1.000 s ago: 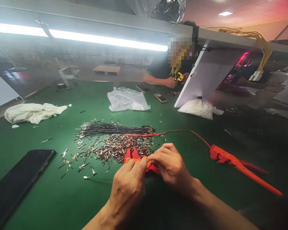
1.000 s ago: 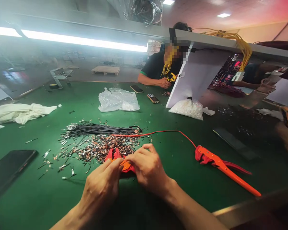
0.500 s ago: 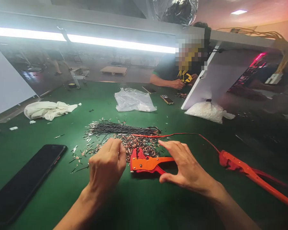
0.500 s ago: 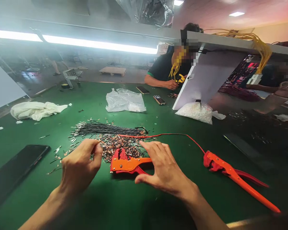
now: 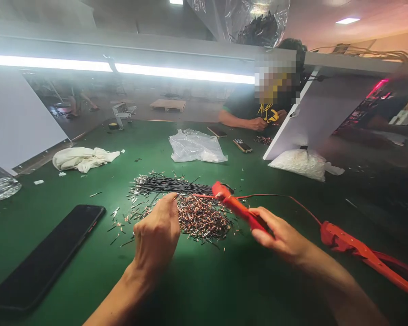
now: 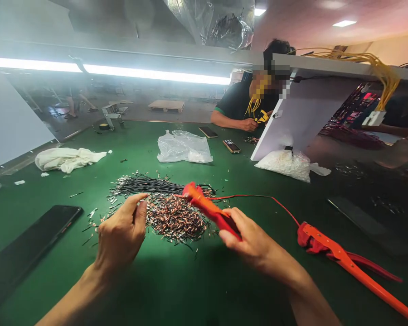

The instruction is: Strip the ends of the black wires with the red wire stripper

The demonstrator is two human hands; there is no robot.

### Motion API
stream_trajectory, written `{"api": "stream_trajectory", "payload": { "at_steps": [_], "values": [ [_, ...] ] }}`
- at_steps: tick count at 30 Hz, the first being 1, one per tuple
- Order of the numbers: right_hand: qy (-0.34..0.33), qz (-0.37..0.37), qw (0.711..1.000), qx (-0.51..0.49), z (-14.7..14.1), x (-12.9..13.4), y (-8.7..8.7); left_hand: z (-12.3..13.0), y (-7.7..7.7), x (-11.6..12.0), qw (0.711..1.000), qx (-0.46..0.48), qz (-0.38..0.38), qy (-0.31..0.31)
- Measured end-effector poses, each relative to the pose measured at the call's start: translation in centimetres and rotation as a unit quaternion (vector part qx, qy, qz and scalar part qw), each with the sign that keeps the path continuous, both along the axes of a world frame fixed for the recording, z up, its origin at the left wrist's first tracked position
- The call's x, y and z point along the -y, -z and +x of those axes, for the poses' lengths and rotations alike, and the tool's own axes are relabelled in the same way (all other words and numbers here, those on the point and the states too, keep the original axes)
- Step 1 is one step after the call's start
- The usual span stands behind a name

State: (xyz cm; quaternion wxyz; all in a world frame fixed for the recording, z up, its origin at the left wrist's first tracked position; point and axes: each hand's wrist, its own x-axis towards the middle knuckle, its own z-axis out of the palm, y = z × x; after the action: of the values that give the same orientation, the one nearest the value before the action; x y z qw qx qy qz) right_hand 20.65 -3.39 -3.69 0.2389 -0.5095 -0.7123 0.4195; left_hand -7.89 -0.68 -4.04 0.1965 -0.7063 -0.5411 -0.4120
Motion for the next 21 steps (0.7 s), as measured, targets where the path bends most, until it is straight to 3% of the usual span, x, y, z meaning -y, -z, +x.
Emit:
{"api": "stream_trajectory", "payload": {
  "at_steps": [1,2,4,6,8,10,16,21],
  "values": [
    [-0.001,-0.053,0.991,-0.122,0.0,-0.1,0.0,0.0,-0.1,0.0,1.000,0.002,0.005,0.004],
    [-0.010,-0.111,0.964,-0.240,-0.2,-0.1,0.0,0.1,-0.2,0.1,1.000,0.001,0.011,0.015],
    [-0.003,-0.203,0.887,-0.415,-1.3,0.1,0.1,0.4,-0.3,0.4,0.999,-0.006,0.018,0.047],
    [0.039,-0.248,0.834,-0.491,-2.9,0.4,0.3,0.7,-0.5,0.8,0.997,-0.011,0.017,0.068],
    [0.043,-0.281,0.805,-0.521,-4.2,0.7,0.6,0.9,-0.8,1.3,0.996,-0.020,0.020,0.079],
    [0.039,-0.293,0.795,-0.529,-5.2,0.8,0.9,1.0,-1.0,1.7,0.995,-0.036,0.031,0.089],
    [0.005,-0.266,0.803,-0.533,-6.0,1.3,1.2,1.3,-1.1,2.4,0.993,-0.082,0.042,0.077],
    [-0.024,-0.314,0.781,-0.540,-5.7,1.7,1.8,1.6,-1.1,2.7,0.990,-0.113,0.023,0.084]
  ]
}}
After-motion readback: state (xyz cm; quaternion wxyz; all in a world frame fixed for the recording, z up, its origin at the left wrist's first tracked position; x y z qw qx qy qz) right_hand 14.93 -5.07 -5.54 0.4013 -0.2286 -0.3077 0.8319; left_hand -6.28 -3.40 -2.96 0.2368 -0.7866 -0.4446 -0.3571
